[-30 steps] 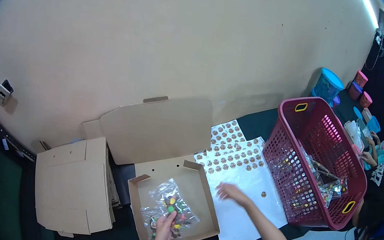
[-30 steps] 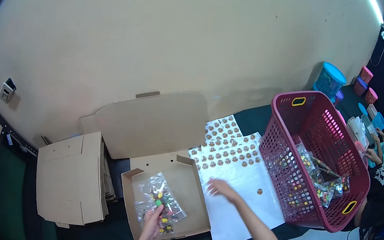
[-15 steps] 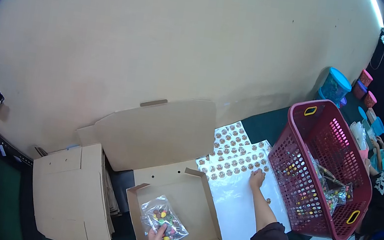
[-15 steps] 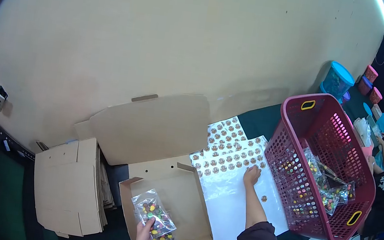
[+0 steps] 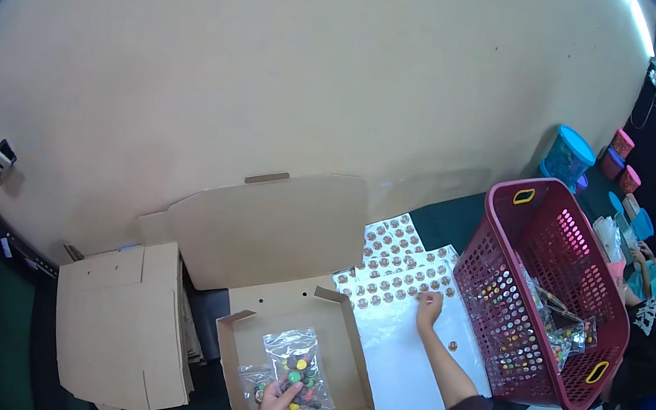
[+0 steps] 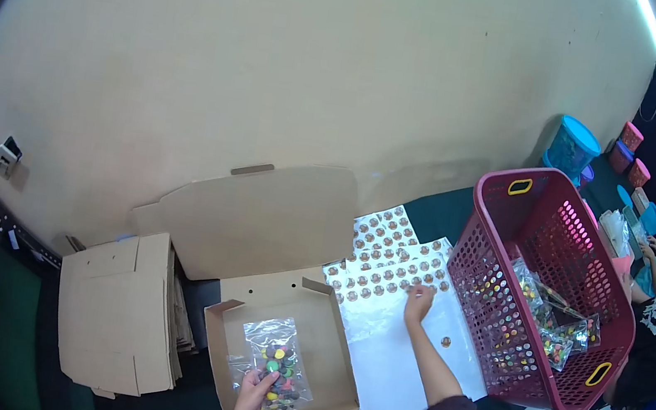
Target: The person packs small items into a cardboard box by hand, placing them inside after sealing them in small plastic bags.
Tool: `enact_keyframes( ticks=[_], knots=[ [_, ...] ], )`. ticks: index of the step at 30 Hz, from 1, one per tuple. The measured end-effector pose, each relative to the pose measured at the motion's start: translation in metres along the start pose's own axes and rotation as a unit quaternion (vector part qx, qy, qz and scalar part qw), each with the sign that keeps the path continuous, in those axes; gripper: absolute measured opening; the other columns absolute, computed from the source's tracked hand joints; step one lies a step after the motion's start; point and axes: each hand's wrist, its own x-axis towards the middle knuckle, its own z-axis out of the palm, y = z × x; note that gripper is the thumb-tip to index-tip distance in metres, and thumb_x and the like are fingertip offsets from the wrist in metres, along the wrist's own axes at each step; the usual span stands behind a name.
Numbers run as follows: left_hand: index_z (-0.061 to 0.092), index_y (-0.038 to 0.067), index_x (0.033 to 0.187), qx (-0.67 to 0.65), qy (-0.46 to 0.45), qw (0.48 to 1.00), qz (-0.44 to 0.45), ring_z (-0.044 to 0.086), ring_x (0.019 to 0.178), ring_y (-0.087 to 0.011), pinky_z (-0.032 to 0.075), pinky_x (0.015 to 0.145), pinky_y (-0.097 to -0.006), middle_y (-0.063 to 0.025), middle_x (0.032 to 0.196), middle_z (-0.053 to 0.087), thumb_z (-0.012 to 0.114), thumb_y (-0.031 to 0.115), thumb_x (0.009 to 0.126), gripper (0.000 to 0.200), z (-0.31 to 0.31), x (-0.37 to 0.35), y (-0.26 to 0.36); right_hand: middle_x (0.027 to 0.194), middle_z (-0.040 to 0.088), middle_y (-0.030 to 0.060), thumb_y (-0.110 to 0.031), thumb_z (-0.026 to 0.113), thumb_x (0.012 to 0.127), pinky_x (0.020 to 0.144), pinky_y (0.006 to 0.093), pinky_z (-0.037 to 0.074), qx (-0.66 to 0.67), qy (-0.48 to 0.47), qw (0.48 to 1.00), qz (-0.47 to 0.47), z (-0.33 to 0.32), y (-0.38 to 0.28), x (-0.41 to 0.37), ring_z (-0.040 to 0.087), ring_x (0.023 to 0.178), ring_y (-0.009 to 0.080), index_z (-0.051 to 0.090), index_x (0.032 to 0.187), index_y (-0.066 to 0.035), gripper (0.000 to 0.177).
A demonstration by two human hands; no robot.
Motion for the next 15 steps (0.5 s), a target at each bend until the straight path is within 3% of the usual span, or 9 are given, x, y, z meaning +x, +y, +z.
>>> enact_keyframes(
  ticks=[2, 3, 5, 8, 11, 15],
  knots=[
    [0.047, -0.004, 0.111, 0.004, -0.018, 1.0, 0.012, 0.059, 0.082, -0.0116, 0.048, 0.071, -0.0219, -0.0074, 0.094, 0.059, 0.054, 0.009, 0.084, 0.032, 0.001, -0.006, -0.002, 0.074, 0.059, 0.0062, -0.006, 0.059, 0.073, 0.066, 0.027, 0.042, 0.215, -0.086, 0.973, 0.007, 0.01, -0.014, -0.029, 0.053, 0.069, 0.0134, 0.061, 0.072, -0.005, 0.002],
    [0.047, -0.005, 0.111, 0.002, -0.024, 1.0, 0.02, 0.058, 0.084, -0.0118, 0.047, 0.073, -0.0223, -0.0081, 0.095, 0.058, 0.053, 0.01, 0.084, 0.031, 0.003, -0.008, -0.002, 0.077, 0.06, 0.0052, -0.006, 0.061, 0.073, 0.066, 0.0243, 0.042, 0.302, -0.182, 0.936, 0.02, -0.012, -0.056, -0.055, 0.053, 0.069, 0.0124, 0.061, 0.076, -0.003, 0.005],
    [0.047, -0.005, 0.111, 0.003, -0.017, 0.999, 0.029, 0.057, 0.084, -0.0117, 0.046, 0.075, -0.0224, -0.0083, 0.096, 0.058, 0.053, 0.01, 0.084, 0.032, 0.012, -0.013, 0.006, 0.079, 0.059, 0.0012, -0.011, 0.056, 0.077, 0.063, 0.0216, 0.039, 0.307, -0.297, 0.901, 0.075, -0.058, -0.131, -0.102, 0.051, 0.072, 0.0063, 0.057, 0.081, -0.006, 0.006],
    [0.047, -0.006, 0.112, 0.011, -0.005, 0.998, 0.064, 0.057, 0.086, -0.0116, 0.045, 0.077, -0.0224, -0.009, 0.098, 0.058, 0.054, 0.012, 0.084, 0.033, 0.024, -0.022, 0.018, 0.079, 0.058, 0.0033, -0.003, 0.051, 0.079, 0.068, 0.0223, 0.04, 0.396, -0.457, 0.793, 0.076, -0.109, -0.19, -0.154, 0.051, 0.073, 0.0076, 0.054, 0.08, -0.004, 0.004],
    [0.047, -0.006, 0.113, 0.009, -0.008, 0.995, 0.101, 0.056, 0.088, -0.0116, 0.045, 0.078, -0.0224, -0.0097, 0.1, 0.057, 0.054, 0.012, 0.084, 0.034, 0.034, -0.034, 0.031, 0.079, 0.059, 0.0042, -0.003, 0.056, 0.078, 0.068, 0.022, 0.041, 0.382, -0.503, 0.774, 0.047, -0.139, -0.219, -0.198, 0.053, 0.073, 0.0081, 0.057, 0.085, -0.002, 0.008],
    [0.048, -0.007, 0.11, -0.002, -0.031, 0.989, 0.144, 0.056, 0.087, -0.0114, 0.045, 0.076, -0.0221, -0.0102, 0.098, 0.058, 0.053, 0.011, 0.085, 0.031, 0.037, -0.045, 0.025, 0.077, 0.059, 0.0035, -0.003, 0.061, 0.075, 0.065, 0.0201, 0.042, 0.31, -0.515, 0.796, -0.069, -0.15, -0.223, -0.223, 0.053, 0.07, 0.0068, 0.058, 0.092, 0.001, 0.018]
  ],
)
